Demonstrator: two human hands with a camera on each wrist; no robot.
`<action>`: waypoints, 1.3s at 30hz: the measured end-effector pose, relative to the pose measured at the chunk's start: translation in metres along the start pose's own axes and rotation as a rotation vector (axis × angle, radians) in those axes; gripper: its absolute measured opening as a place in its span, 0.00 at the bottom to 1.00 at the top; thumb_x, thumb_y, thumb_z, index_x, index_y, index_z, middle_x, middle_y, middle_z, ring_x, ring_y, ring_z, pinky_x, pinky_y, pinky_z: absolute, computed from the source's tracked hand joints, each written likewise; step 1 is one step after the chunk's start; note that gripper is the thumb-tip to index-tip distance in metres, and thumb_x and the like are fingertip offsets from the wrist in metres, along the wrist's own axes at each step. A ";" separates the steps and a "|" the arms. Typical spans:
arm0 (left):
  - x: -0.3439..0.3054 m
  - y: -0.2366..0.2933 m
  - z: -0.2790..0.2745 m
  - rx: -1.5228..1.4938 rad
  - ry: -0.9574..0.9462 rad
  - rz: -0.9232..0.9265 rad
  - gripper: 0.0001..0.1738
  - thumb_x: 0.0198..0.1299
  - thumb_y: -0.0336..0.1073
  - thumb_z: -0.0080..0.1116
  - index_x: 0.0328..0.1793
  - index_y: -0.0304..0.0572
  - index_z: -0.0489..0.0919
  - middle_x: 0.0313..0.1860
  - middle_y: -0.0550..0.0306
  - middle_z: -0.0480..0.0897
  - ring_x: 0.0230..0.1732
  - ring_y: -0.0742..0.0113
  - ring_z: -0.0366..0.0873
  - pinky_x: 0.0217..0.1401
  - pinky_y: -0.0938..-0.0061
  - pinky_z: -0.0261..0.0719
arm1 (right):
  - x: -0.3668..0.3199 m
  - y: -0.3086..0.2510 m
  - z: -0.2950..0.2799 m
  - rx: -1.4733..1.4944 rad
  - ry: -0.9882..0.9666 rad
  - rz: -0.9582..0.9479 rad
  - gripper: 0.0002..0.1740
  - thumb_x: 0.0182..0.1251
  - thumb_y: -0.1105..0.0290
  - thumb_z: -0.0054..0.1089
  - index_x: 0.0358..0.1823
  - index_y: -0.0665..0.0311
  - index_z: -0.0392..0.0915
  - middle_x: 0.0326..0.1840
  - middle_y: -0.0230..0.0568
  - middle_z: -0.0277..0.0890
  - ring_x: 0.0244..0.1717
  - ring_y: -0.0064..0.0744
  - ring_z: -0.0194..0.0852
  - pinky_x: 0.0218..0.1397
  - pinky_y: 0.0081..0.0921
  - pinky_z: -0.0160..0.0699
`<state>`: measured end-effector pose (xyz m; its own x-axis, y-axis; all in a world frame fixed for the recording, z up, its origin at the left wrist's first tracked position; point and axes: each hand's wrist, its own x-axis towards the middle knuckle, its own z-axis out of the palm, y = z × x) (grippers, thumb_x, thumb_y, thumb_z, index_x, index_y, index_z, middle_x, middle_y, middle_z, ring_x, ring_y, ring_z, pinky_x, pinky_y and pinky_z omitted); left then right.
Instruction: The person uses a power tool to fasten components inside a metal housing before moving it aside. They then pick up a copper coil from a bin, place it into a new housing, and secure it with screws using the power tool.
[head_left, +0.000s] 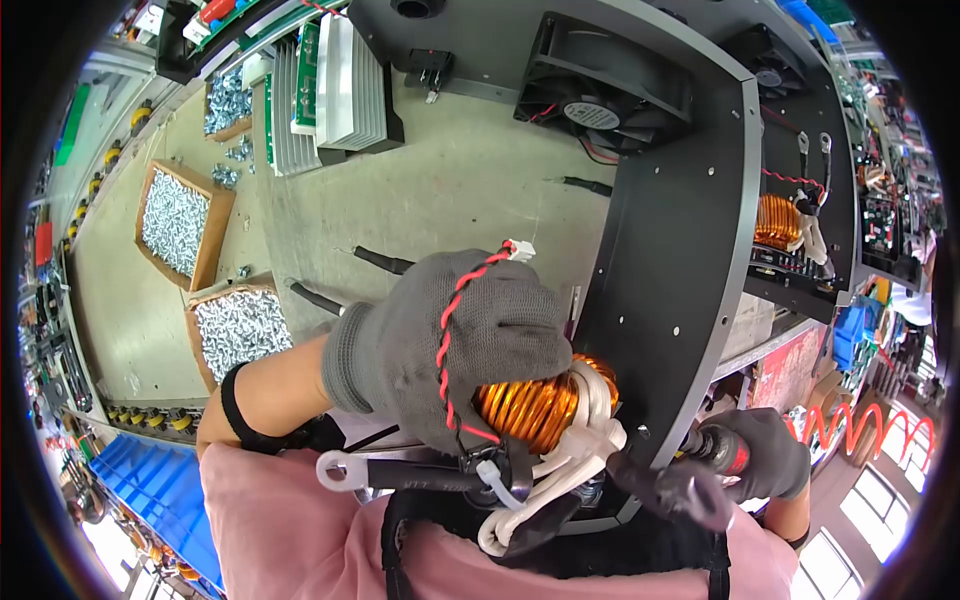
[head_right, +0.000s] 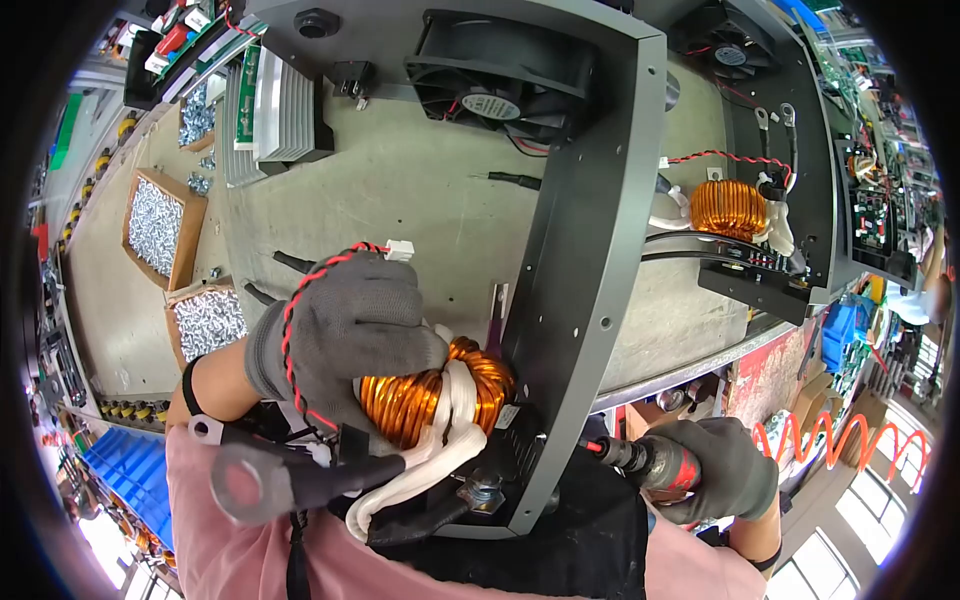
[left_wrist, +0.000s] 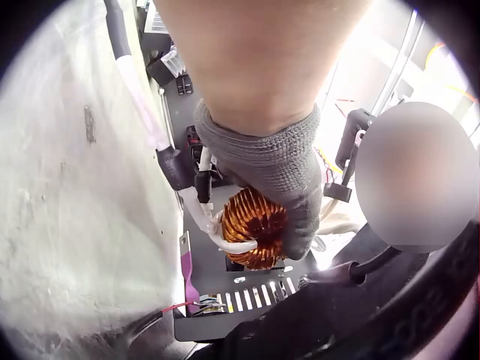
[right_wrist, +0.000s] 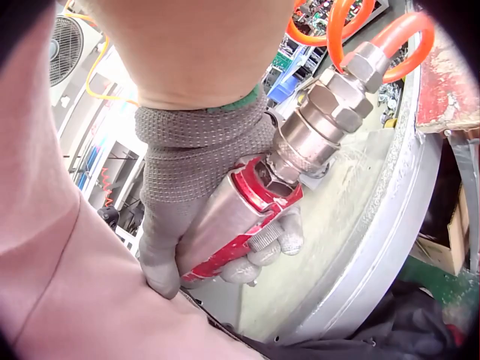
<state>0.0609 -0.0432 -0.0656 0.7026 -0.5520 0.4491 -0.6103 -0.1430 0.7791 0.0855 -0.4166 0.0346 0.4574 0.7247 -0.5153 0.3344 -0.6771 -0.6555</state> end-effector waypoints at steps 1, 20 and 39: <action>0.001 0.000 0.000 -0.019 -0.001 0.016 0.32 0.26 0.50 0.80 0.37 0.37 0.82 0.26 0.54 0.75 0.23 0.56 0.71 0.25 0.65 0.66 | 0.000 0.001 0.000 0.016 0.003 -0.010 0.28 0.39 0.63 0.78 0.43 0.65 0.77 0.30 0.42 0.82 0.27 0.42 0.82 0.30 0.31 0.80; 0.017 0.005 -0.011 0.035 -0.066 0.035 0.26 0.24 0.48 0.73 0.31 0.40 0.82 0.22 0.58 0.71 0.20 0.61 0.70 0.22 0.70 0.65 | 0.004 0.012 0.000 0.039 0.025 -0.053 0.30 0.33 0.62 0.77 0.42 0.63 0.79 0.28 0.39 0.82 0.25 0.42 0.82 0.30 0.31 0.81; -0.004 0.002 0.012 0.045 -0.048 -0.100 0.27 0.36 0.51 0.68 0.42 0.42 0.81 0.39 0.55 0.79 0.40 0.56 0.78 0.45 0.64 0.74 | -0.001 -0.014 0.001 -0.857 0.386 -0.107 0.40 0.36 0.45 0.74 0.47 0.65 0.73 0.25 0.36 0.70 0.24 0.36 0.67 0.29 0.34 0.60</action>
<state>0.0520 -0.0512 -0.0714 0.7432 -0.5717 0.3475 -0.5543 -0.2352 0.7984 0.0799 -0.4080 0.0439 0.5789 0.8002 -0.1567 0.8118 -0.5836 0.0187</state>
